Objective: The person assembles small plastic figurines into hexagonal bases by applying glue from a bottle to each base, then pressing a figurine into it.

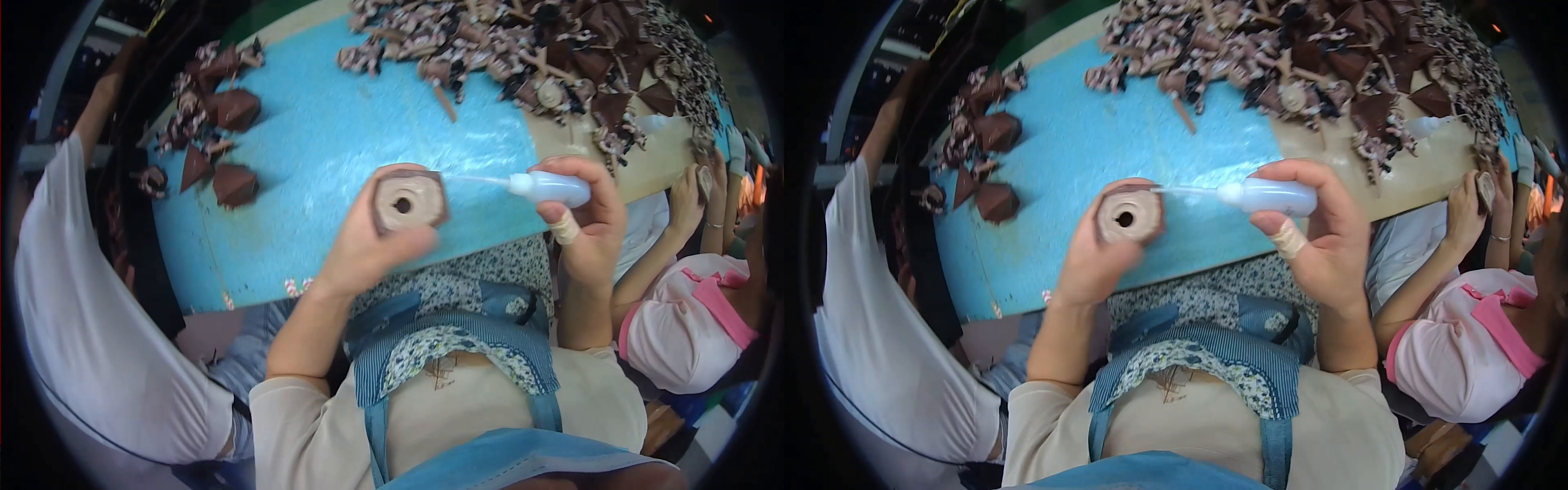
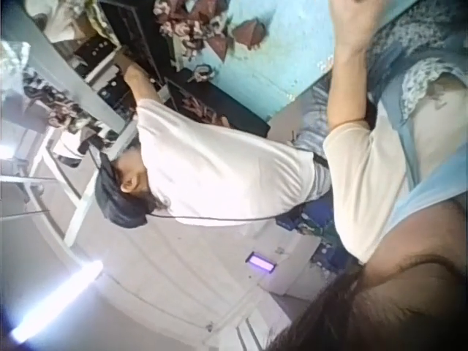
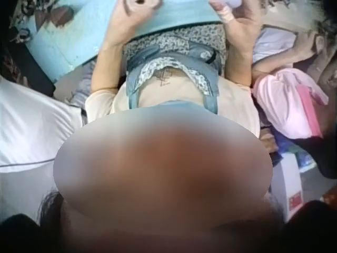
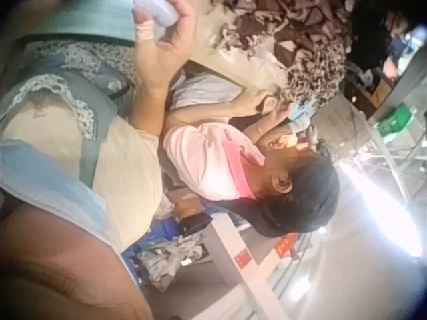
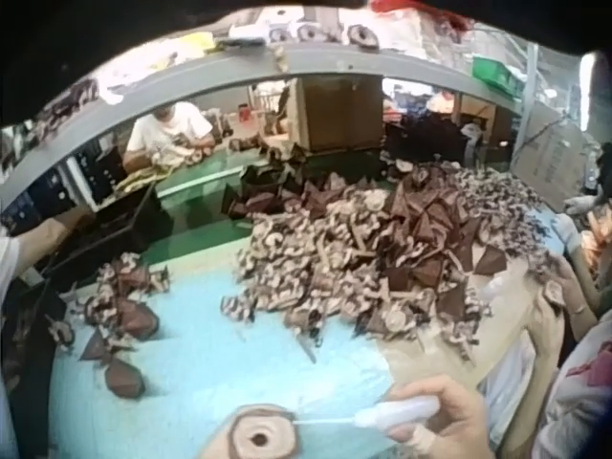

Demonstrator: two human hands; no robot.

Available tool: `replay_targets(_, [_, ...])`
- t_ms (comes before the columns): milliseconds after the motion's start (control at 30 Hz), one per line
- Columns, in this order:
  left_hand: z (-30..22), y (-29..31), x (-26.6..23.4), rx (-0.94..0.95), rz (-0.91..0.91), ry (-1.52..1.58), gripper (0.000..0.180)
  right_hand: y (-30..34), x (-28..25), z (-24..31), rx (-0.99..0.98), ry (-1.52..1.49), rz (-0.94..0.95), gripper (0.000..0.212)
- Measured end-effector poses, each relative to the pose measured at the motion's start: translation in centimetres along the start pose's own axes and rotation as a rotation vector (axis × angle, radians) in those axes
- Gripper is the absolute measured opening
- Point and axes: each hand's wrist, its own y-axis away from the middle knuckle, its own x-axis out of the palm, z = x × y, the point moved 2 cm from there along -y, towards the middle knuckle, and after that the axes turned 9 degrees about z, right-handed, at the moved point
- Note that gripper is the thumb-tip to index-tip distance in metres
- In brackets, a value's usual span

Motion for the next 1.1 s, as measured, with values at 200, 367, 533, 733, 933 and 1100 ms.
replay_targets(200, [1.3, 2.6, 1.4, 0.056, 0.0, -0.055, 0.068, -0.5, 3.2, 4.8, -0.314, 0.492, 0.25, 0.035])
replay_targets(367, [1.4, 3.3, 1.0, 0.105, 0.02, -0.078, 0.07, -0.5, 5.3, 5.6, -0.357, 0.598, 0.31, 0.035])
replay_targets(533, [1.6, 3.7, 1.1, 0.093, 0.032, 0.008, 0.07, -0.3, 6.3, 5.8, -0.39, 0.674, 0.33, 0.034])
replay_targets(733, [1.6, 3.7, 1.0, 0.108, 0.047, -0.036, 0.069, -0.4, 6.6, 5.9, -0.394, 0.712, 0.355, 0.032])
replay_targets(933, [1.6, 3.6, 1.2, 0.092, 0.033, -0.013, 0.069, -0.4, 6.3, 5.9, -0.407, 0.719, 0.356, 0.033])
replay_targets(1100, [1.5, 3.6, 1.3, 0.062, 0.038, -0.036, 0.067, -0.3, 6.2, 5.6, -0.386, 0.697, 0.352, 0.031])
